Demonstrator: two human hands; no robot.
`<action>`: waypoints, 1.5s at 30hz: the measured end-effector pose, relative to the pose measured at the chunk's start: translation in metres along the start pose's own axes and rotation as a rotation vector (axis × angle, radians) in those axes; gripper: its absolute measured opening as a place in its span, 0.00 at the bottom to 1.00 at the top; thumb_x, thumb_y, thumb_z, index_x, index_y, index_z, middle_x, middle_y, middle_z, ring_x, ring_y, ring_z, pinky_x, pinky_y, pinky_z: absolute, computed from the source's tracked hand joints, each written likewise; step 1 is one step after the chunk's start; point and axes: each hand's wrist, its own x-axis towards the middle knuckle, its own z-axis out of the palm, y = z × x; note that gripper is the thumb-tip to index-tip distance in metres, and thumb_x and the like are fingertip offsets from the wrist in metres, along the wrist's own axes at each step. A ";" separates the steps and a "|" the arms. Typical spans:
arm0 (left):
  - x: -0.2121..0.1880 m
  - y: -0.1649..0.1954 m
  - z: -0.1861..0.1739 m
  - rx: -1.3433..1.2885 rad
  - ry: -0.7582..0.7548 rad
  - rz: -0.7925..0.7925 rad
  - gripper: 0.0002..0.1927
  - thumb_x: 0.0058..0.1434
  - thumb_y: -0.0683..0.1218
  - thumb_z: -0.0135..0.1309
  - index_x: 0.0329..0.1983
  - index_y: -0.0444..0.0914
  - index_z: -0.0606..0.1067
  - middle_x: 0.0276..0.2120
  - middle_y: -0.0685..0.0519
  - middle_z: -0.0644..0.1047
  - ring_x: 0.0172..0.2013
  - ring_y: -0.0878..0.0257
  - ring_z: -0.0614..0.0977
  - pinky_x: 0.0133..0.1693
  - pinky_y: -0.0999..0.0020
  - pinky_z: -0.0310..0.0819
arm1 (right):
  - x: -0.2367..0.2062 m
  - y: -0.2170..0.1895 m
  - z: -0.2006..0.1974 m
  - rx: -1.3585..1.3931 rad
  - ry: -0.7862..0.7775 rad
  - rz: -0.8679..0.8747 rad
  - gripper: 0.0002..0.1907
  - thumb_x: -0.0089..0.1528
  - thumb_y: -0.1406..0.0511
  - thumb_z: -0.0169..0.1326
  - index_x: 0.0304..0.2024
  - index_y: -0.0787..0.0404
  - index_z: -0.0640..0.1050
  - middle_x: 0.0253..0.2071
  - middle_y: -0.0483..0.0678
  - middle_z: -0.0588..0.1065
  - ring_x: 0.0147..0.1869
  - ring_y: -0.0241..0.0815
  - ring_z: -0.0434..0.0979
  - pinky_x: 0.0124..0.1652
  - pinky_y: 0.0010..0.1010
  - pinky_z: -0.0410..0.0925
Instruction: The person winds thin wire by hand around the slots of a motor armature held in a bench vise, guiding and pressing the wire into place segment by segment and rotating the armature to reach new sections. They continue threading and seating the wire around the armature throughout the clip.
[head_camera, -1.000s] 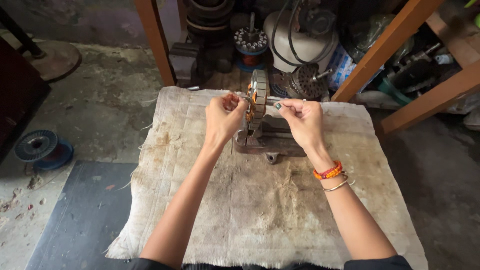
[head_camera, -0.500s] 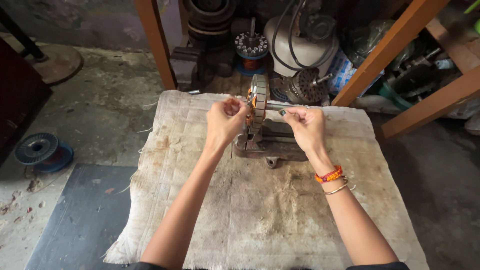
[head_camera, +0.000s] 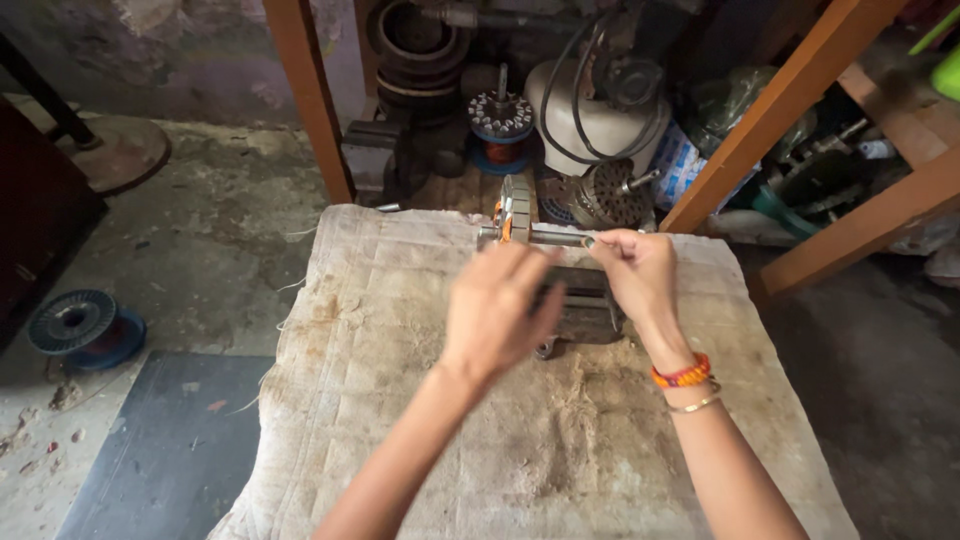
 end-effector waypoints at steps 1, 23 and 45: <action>-0.002 0.011 0.008 0.013 -0.071 -0.006 0.21 0.58 0.42 0.57 0.55 0.35 0.74 0.39 0.47 0.78 0.40 0.55 0.80 0.44 0.60 0.76 | -0.004 -0.002 -0.002 0.045 -0.025 0.067 0.05 0.64 0.71 0.59 0.39 0.68 0.84 0.27 0.39 0.77 0.27 0.23 0.69 0.27 0.17 0.61; 0.007 0.029 0.005 -0.321 -0.373 -0.121 0.11 0.61 0.47 0.55 0.38 0.33 0.78 0.30 0.46 0.82 0.30 0.50 0.83 0.34 0.57 0.77 | 0.022 -0.039 -0.005 0.128 -0.885 -0.258 0.14 0.59 0.67 0.62 0.46 0.68 0.84 0.51 0.48 0.76 0.52 0.37 0.75 0.54 0.30 0.69; 0.002 -0.110 0.018 -1.047 0.018 -0.547 0.12 0.71 0.41 0.52 0.48 0.28 0.81 0.37 0.51 0.83 0.37 0.68 0.82 0.42 0.72 0.78 | 0.019 0.005 0.054 0.324 -0.178 0.105 0.08 0.64 0.68 0.58 0.43 0.67 0.83 0.30 0.44 0.80 0.29 0.29 0.76 0.29 0.20 0.66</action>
